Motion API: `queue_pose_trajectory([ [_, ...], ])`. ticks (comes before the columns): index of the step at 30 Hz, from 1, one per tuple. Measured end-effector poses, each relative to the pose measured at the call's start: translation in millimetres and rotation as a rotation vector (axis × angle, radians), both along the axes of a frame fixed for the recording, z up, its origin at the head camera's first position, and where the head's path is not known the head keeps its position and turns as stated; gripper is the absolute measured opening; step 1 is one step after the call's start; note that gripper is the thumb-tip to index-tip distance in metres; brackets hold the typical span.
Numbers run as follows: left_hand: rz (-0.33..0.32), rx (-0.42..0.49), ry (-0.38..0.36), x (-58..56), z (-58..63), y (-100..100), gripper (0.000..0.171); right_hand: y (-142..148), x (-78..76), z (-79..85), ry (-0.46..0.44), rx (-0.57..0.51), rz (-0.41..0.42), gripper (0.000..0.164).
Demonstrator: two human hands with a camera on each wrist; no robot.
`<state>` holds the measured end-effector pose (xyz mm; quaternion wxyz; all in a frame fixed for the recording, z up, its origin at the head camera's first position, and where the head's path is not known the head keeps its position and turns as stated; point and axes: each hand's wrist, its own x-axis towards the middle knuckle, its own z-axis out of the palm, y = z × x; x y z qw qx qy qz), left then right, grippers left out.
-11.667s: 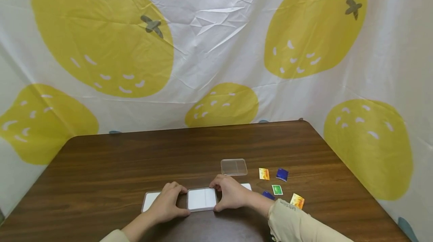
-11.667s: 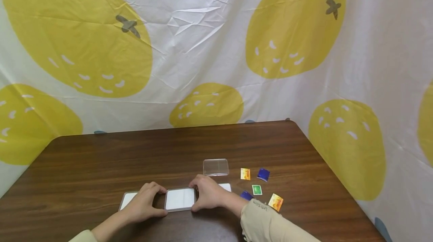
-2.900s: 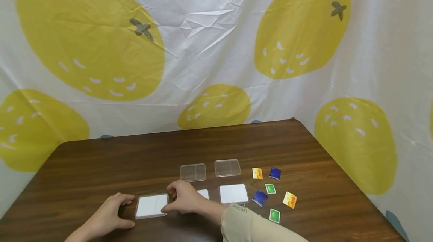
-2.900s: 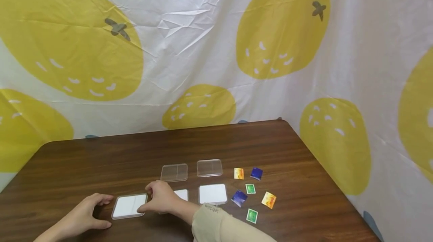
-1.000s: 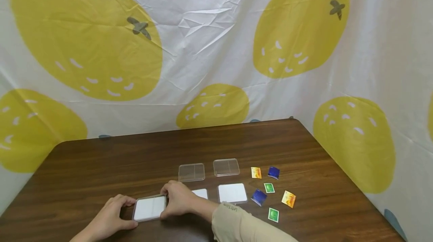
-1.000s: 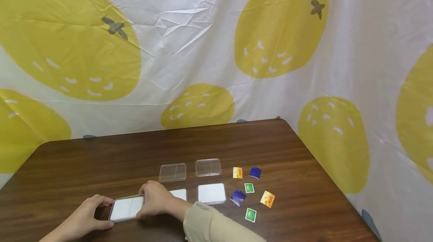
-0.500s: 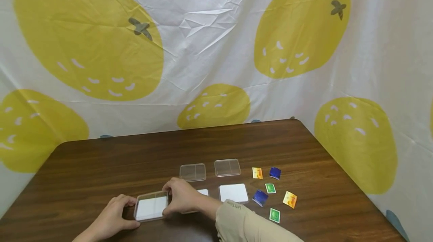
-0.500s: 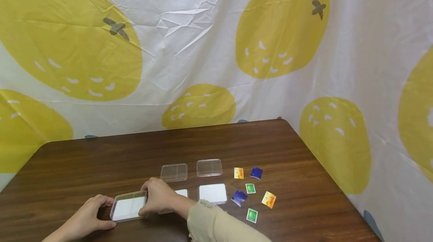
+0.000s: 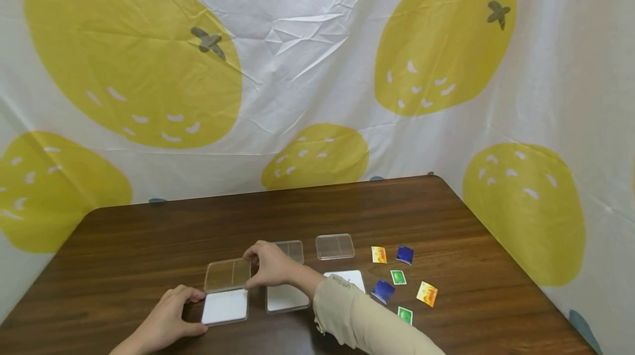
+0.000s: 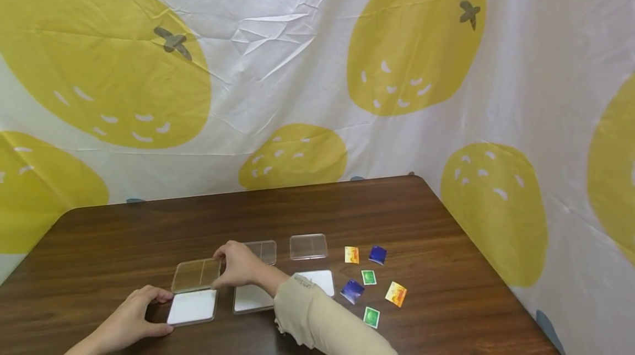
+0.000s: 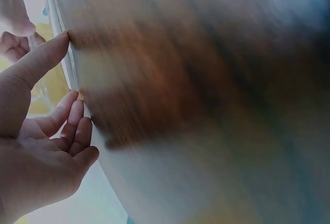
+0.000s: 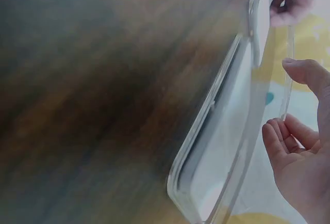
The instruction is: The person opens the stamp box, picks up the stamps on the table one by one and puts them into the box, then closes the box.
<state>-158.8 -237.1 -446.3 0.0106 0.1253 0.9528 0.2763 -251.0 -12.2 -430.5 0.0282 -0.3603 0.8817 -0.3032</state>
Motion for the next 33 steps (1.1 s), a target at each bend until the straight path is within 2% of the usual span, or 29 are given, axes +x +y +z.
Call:
queue_pose_trajectory([
  [7, 0.012, 0.009, -0.004, 1.0, 1.6, 1.0, 0.054, -6.4, -11.4, -4.4, -0.028, -0.014, -0.040, 0.050],
  [13, 0.007, 0.010, -0.007, 0.8, 0.9, 0.7, 0.054, -12.6, -18.3, -8.2, -0.013, 0.002, -0.071, 0.053],
  [20, 0.008, 0.013, -0.008, 0.7, 1.3, 1.4, 0.053, -17.2, -22.6, -10.8, -0.002, 0.050, -0.066, 0.053],
  [26, 0.009, 0.012, -0.016, 0.7, 2.2, 1.5, 0.054, -19.1, -23.1, -10.7, 0.044, 0.098, -0.053, 0.053],
  [33, 0.012, 0.015, -0.038, 0.4, 1.4, 0.8, 0.054, -16.6, -22.5, -5.4, 0.060, 0.122, -0.030, 0.065],
])
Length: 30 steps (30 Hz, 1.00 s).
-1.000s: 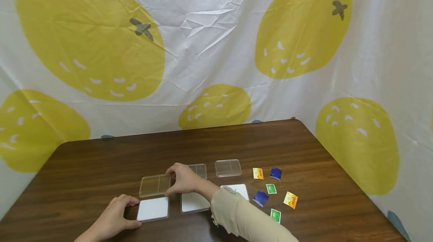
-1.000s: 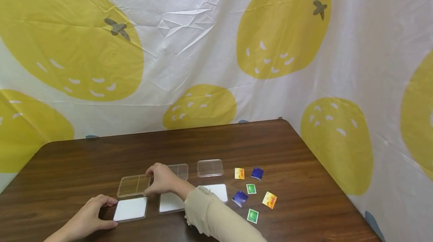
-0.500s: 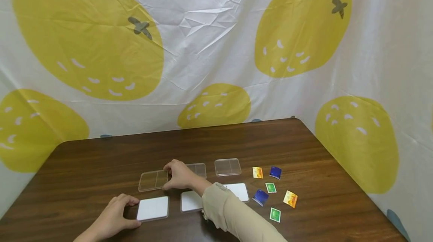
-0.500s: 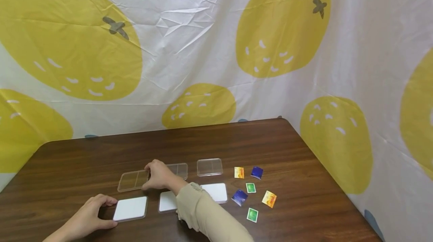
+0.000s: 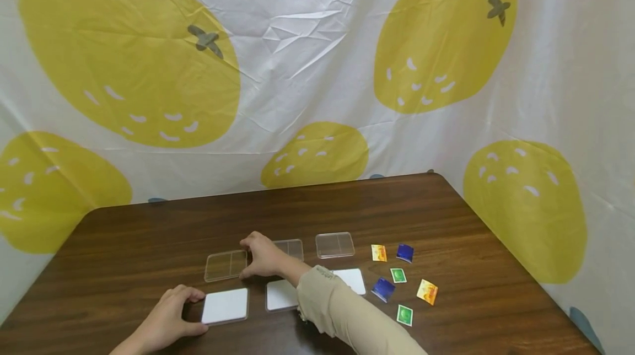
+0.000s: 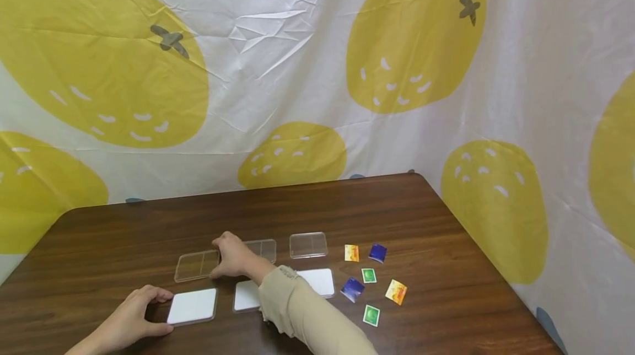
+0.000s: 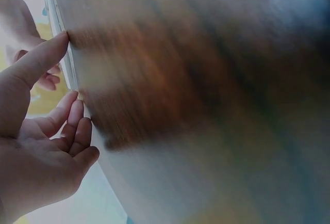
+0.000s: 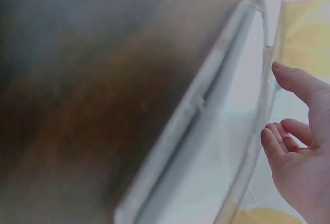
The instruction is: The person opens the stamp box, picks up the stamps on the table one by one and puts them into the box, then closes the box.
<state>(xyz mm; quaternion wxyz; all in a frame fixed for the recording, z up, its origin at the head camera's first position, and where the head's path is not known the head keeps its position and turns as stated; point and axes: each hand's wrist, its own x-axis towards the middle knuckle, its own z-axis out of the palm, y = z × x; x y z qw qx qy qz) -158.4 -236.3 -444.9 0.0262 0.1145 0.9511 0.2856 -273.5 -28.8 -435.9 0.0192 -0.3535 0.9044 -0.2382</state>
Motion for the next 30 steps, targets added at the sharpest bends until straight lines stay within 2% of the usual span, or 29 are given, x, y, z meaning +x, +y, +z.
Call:
queue_pose_trajectory([
  [8, -0.010, -0.009, 0.008, -0.3, 0.8, 0.3, 0.056, 19.0, 6.7, 23.7, -0.006, -0.083, 0.075, 0.063],
  [13, -0.027, -0.010, -0.011, 1.5, 7.3, -2.8, 0.059, 48.9, 22.2, 34.6, -0.085, -0.175, 0.154, 0.056],
  [14, -0.026, -0.010, -0.002, 2.1, 9.2, -3.2, 0.060, 57.1, 24.9, 33.9, -0.070, -0.193, 0.178, 0.053],
  [19, 0.000, 0.008, 0.083, 4.6, 20.9, 2.6, 0.059, 100.8, 39.3, 34.0, -0.115, -0.269, 0.224, 0.049],
  [24, -0.015, 0.055, 0.167, 5.2, 29.1, 26.1, 0.056, 144.2, 48.5, 31.3, -0.197, -0.315, 0.159, 0.046],
  [26, -0.057, 0.086, 0.238, 5.1, 28.9, 38.0, 0.051, 160.2, 50.1, 29.0, -0.223, -0.340, 0.130, 0.045],
  [30, -0.179, 0.132, 0.395, 2.6, 25.2, 62.9, 0.046, 188.8, 52.5, 25.8, -0.265, -0.381, 0.082, 0.044],
])
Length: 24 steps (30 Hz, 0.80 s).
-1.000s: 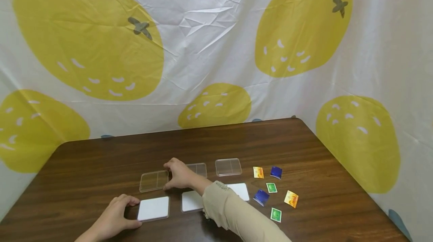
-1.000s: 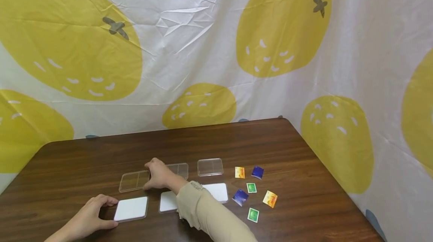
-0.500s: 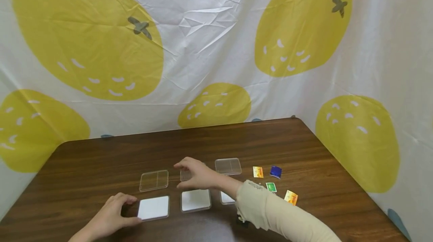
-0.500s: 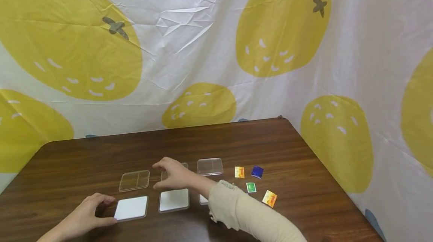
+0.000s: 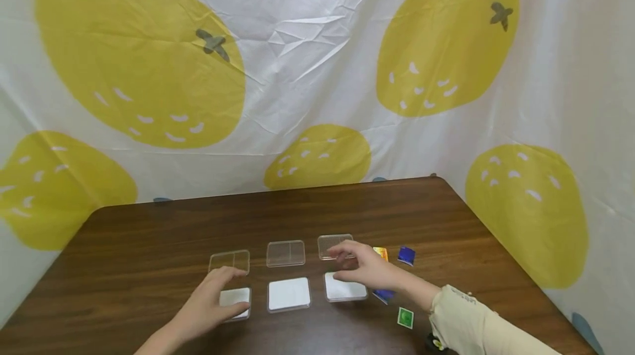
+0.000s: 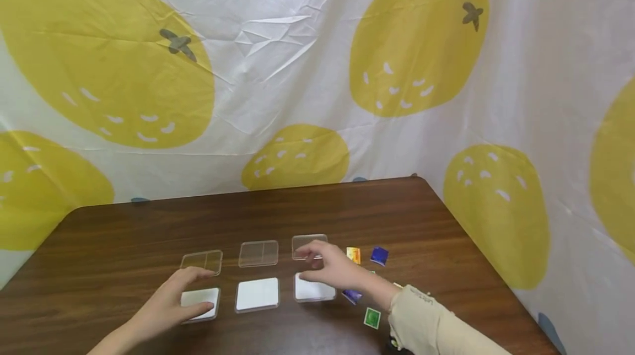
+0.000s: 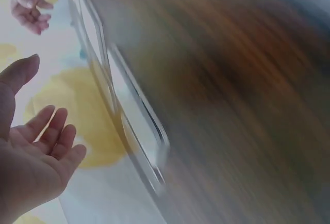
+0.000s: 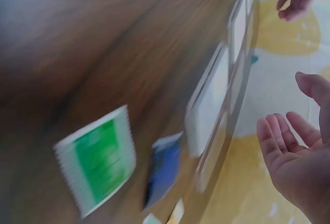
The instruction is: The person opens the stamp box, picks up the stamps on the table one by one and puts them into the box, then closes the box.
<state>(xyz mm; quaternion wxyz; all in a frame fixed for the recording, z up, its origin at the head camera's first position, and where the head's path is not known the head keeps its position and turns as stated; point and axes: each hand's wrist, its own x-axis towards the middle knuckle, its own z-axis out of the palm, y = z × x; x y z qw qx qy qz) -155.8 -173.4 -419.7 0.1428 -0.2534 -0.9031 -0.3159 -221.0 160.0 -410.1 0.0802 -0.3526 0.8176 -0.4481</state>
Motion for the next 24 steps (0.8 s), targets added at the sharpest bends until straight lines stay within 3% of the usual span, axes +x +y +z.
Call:
queue_pose_trajectory([
  [2, -0.053, 0.005, 0.011, -2.4, -2.7, 13.4, 0.046, 12.5, 0.9, -2.3, -0.015, -0.011, -0.021, 0.043],
  [7, -0.122, -0.023, -0.082, -7.5, -8.9, 48.9, 0.045, 37.1, 3.2, -5.1, 0.004, 0.002, -0.101, 0.040],
  [11, -0.168, -0.040, -0.104, -13.5, -11.2, 76.2, 0.045, 50.3, 2.1, -7.8, 0.043, 0.014, -0.151, 0.039],
  [18, -0.166, -0.095, -0.162, -24.7, -11.7, 113.3, 0.051, 60.0, -3.1, -9.8, 0.052, 0.016, -0.187, 0.035],
  [24, -0.169, -0.192, -0.190, -31.0, -14.1, 128.6, 0.059, 72.9, -13.9, -10.3, 0.045, 0.023, -0.263, 0.035],
])
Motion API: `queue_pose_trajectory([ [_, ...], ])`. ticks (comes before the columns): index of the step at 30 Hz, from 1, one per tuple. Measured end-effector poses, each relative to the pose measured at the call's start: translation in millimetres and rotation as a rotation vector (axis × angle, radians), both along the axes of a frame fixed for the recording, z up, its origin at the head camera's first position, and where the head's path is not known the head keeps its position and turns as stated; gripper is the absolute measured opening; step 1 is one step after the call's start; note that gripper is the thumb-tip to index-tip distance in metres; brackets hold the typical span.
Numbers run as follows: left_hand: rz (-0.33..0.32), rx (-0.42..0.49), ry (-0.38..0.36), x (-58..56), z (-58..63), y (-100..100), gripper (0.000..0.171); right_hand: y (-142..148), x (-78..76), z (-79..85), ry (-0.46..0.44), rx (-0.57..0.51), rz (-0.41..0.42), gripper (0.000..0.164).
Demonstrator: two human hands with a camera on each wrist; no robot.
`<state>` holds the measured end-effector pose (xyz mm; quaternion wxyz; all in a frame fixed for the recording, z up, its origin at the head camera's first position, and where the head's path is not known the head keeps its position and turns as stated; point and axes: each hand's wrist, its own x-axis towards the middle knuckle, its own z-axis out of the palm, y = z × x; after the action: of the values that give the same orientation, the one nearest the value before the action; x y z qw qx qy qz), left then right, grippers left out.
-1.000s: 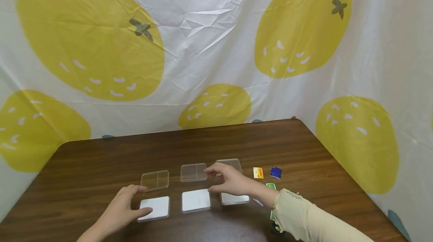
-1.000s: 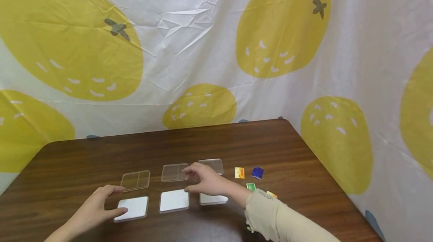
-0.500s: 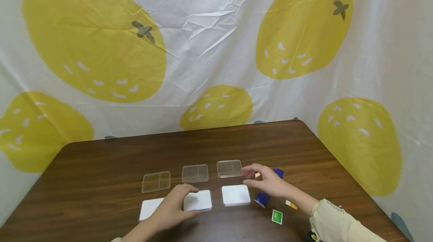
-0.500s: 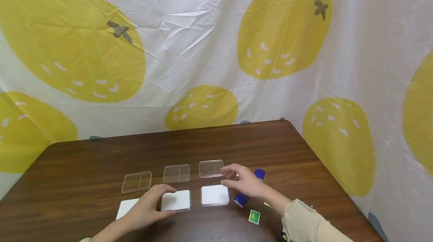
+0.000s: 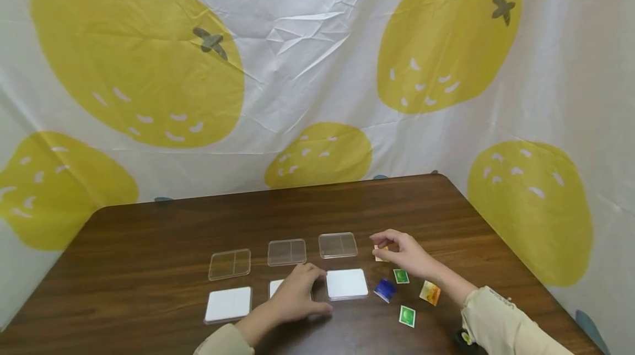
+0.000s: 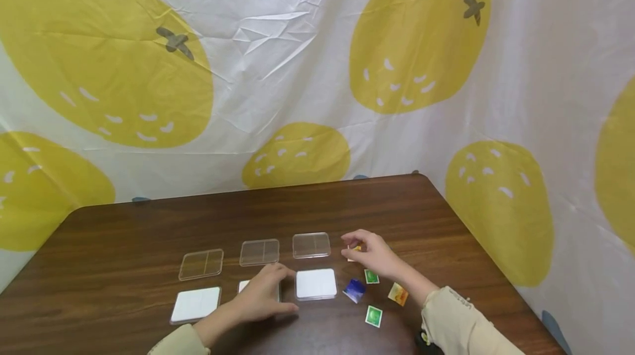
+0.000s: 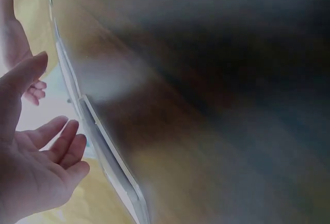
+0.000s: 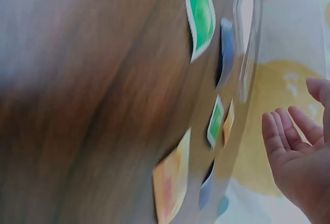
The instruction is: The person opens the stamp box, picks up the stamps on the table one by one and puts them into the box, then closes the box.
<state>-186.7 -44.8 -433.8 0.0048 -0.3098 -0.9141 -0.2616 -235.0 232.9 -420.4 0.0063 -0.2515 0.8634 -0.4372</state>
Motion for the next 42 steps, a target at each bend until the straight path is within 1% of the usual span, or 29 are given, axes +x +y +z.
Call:
queue_pose_trajectory([
  [3, 0.003, -0.037, -0.010, -2.6, 0.1, 2.4, 0.061, 7.8, -6.0, -0.7, -0.004, 0.013, -0.037, 0.032],
  [8, 0.012, -0.076, -0.008, -7.5, 0.3, 4.7, 0.059, 20.2, -18.2, -3.7, 0.035, 0.087, -0.060, 0.027],
  [15, 0.038, -0.057, -0.011, -11.6, -1.4, 6.1, 0.053, 31.5, -34.3, -11.8, 0.017, 0.180, -0.048, 0.021],
  [19, 0.051, -0.049, 0.000, -12.6, -1.6, 6.7, 0.051, 32.8, -39.2, -13.7, 0.044, 0.220, -0.049, 0.019],
  [21, 0.052, -0.050, 0.005, -13.0, -1.5, 7.5, 0.051, 32.3, -40.0, -13.9, 0.057, 0.228, -0.056, 0.018],
  [24, 0.058, -0.062, 0.007, -13.7, -2.2, 8.9, 0.051, 31.7, -39.9, -14.5, 0.082, 0.236, -0.043, 0.017],
  [32, 0.078, -0.077, -0.002, -14.3, -5.3, 10.7, 0.053, 27.9, -36.2, -17.1, 0.155, 0.269, -0.052, 0.016],
  [42, 0.082, -0.071, 0.002, -12.8, -4.4, 10.0, 0.052, 25.3, -34.4, -18.8, 0.257, 0.340, -0.017, 0.015],
])
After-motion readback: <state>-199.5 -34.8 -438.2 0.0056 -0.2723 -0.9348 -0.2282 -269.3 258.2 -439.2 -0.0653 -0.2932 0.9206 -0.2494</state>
